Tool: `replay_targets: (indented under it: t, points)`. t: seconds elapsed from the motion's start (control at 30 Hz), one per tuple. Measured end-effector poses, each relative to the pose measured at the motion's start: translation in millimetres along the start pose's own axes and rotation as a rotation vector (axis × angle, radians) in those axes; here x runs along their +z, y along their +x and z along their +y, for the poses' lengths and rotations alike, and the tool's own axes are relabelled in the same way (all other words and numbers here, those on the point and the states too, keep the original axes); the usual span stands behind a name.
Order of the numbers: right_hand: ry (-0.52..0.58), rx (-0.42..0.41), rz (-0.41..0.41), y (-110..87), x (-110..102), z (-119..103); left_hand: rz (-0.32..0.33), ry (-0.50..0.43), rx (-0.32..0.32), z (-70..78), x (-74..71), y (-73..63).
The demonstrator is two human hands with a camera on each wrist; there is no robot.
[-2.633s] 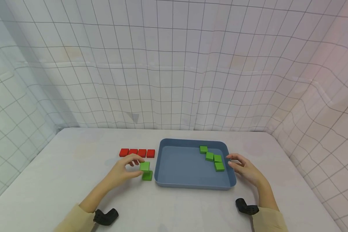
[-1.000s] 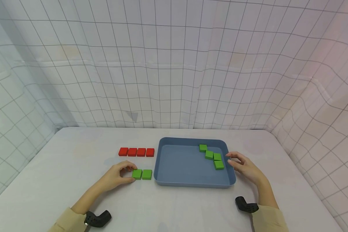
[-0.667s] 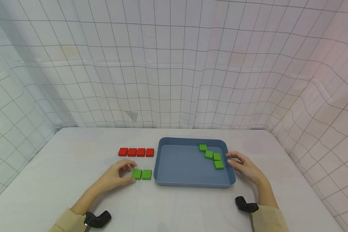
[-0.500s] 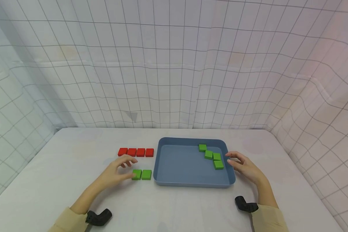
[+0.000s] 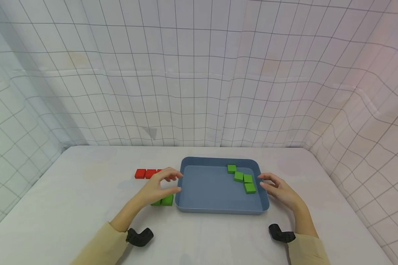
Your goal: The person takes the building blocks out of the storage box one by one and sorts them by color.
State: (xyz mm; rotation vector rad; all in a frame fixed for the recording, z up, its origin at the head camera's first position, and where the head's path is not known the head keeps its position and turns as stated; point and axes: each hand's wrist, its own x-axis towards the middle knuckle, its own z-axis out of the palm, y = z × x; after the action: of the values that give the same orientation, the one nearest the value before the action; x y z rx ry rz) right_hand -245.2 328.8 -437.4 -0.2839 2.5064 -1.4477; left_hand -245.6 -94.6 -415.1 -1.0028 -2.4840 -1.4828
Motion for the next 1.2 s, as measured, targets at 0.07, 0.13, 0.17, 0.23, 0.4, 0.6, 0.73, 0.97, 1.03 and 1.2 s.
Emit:
replay_targets:
  t: [0.07, 0.13, 0.17, 0.23, 0.4, 0.6, 0.73, 0.97, 1.03, 1.2]
  points:
    - [0.004, 0.0, 0.002, 0.1, 0.1, 0.2, -0.01, -0.012, 0.021, 0.8, 7.6, 7.2]
    - [0.009, -0.001, 0.003, 0.3, 0.1, 0.4, -0.025, -0.021, 0.045, 2.7, 15.4, 14.2]
    - [0.009, 0.0, 0.004, 0.3, 0.1, 0.4, -0.031, -0.021, 0.058, 3.9, 19.4, 17.7]
    - [0.005, 0.001, 0.007, 0.3, 0.0, 0.6, -0.051, -0.016, 0.071, 7.3, 27.6, 24.3]
    - [-0.009, 0.003, 0.01, -0.2, -0.3, -0.3, -0.102, -0.007, 0.098, 13.4, 48.7, 40.5]
    - [-0.002, -0.001, 0.006, -0.3, -0.2, -1.1, -0.177, -0.005, 0.093, 21.7, 72.6, 57.3]
    - [0.007, -0.001, 0.001, 0.4, -0.7, 0.5, -0.224, 0.024, 0.065, 26.4, 86.0, 67.4]
    - [0.026, -0.009, -0.008, 2.3, -1.6, 3.9, -0.259, 0.059, 0.027, 28.0, 107.9, 83.0]
    - [0.03, -0.012, -0.011, 2.9, -1.7, 4.6, -0.261, 0.072, 0.013, 27.6, 113.8, 87.5]
    - [0.035, -0.016, -0.021, 4.3, -2.2, 6.2, -0.265, 0.115, -0.026, 26.5, 127.3, 96.9]
